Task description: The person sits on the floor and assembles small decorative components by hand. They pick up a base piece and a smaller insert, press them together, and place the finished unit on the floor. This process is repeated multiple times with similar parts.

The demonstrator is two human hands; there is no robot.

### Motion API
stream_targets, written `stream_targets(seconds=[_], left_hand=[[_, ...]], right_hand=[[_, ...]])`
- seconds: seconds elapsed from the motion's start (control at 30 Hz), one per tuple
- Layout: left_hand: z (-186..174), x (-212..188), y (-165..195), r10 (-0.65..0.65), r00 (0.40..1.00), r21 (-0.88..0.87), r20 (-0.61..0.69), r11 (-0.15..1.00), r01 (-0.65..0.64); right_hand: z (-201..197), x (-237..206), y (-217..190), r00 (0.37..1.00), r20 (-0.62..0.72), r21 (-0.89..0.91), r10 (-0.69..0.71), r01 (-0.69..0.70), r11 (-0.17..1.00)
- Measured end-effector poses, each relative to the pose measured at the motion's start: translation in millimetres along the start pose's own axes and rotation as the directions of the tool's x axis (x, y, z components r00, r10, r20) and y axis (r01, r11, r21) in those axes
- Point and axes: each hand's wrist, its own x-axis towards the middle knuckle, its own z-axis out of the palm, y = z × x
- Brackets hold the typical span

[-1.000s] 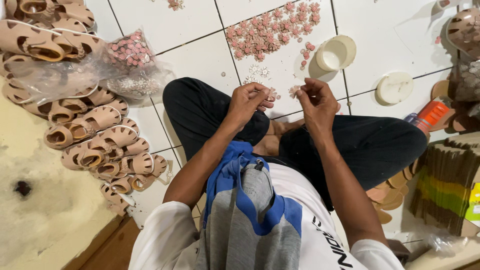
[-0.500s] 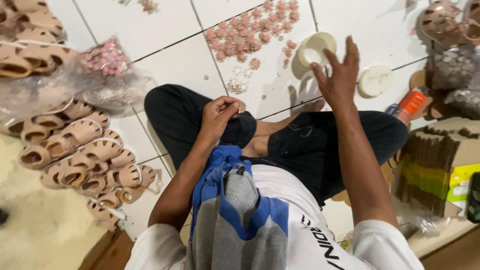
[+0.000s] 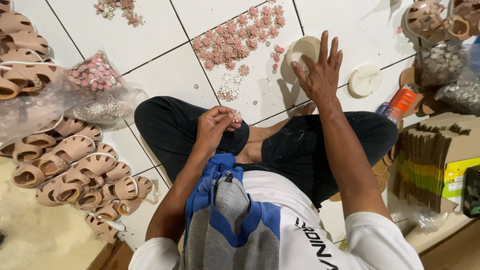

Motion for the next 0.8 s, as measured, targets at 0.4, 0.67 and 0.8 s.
stream_targets(seconds=[0.4,0.67,0.8], left_hand=[[11.3,-0.6,5.8,-0.009,0.999,-0.015,0.045,1.000,0.009],[31.7,-14.2,18.6,0.113,0.990,-0.043,0.084,0.993,-0.109],[41.4,-23.5,24.9,0.095,0.990,0.012,0.106,0.995,-0.097]], right_hand=[[-5.8,-11.7,8.5,0.992,0.036,0.309,0.119,-0.124,0.943],[-37.7,-91.0,-81.6,0.982,0.159,0.938,0.104,-0.183,0.295],[-40.7,-109.2,-113.3,0.993,0.113,0.962,-0.026,-0.102,0.254]])
